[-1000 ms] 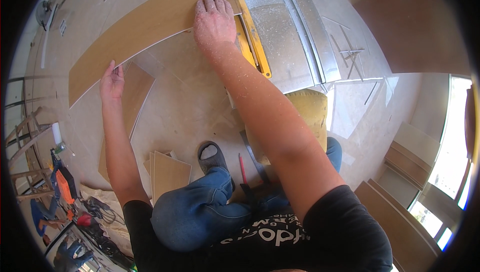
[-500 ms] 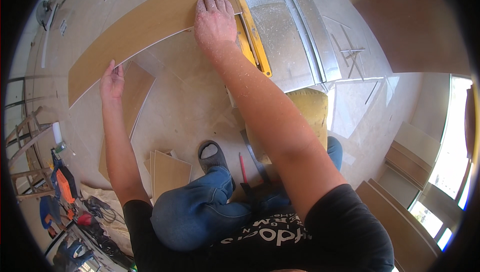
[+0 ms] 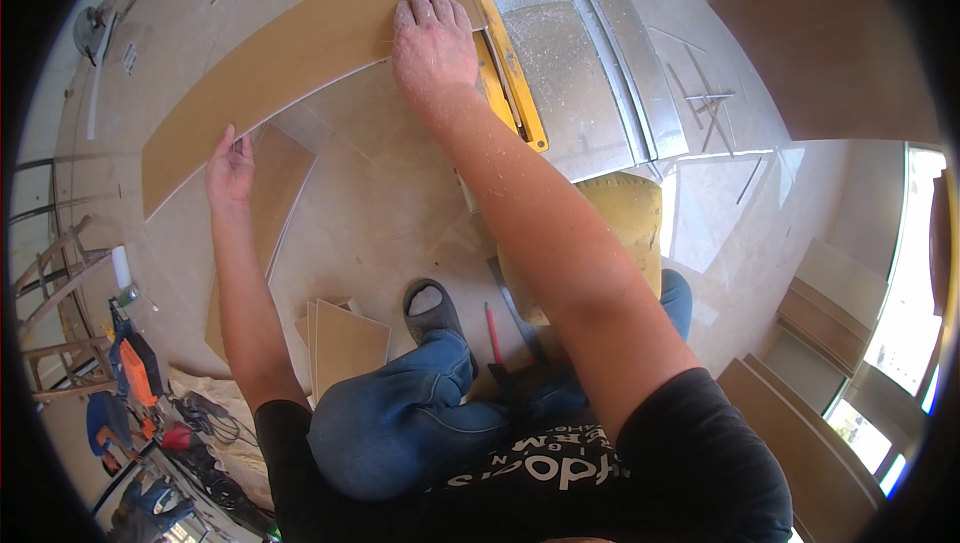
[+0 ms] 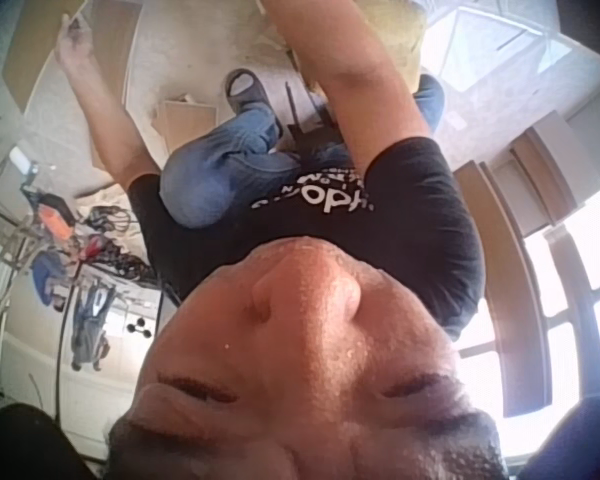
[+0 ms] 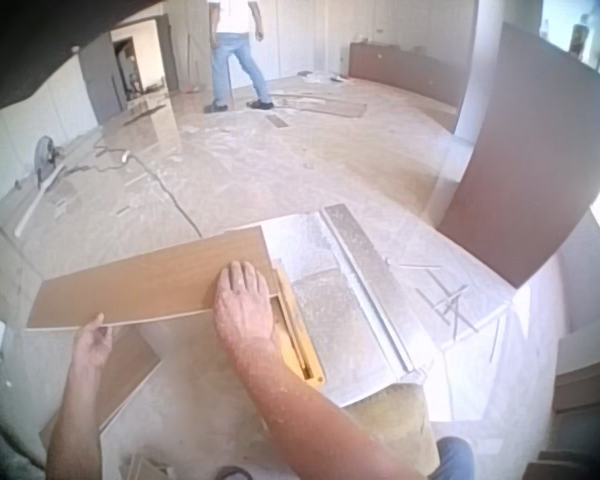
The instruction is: The person measures wood panels using a ruler and a pencil, marks cutting lines, and then uses a table saw to cut the panels to size.
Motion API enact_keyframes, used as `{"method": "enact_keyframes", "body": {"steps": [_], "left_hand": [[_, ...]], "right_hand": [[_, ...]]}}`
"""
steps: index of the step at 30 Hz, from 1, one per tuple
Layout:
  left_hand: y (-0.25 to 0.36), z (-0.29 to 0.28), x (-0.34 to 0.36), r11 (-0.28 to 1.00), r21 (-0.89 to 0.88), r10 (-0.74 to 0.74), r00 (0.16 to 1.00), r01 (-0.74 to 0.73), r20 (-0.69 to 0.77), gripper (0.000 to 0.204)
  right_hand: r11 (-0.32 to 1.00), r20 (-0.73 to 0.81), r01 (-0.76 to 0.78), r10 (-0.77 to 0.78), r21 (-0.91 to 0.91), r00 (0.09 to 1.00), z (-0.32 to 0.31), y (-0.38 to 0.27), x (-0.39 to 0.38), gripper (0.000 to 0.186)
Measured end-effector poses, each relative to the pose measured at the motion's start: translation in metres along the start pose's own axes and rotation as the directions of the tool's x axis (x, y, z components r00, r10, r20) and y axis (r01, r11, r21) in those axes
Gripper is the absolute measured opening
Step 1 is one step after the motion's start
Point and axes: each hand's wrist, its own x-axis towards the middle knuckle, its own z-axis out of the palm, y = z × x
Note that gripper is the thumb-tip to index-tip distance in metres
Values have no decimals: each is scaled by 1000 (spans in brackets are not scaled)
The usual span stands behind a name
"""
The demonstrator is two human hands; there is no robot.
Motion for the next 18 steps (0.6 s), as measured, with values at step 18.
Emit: {"method": "enact_keyframes", "body": {"steps": [18], "left_hand": [[-6,-2,-21,1000,7,17,1000,-17,-6,26]], "right_hand": [[999,10,-23,22,39,1000,-9,0,-13,43]]}}
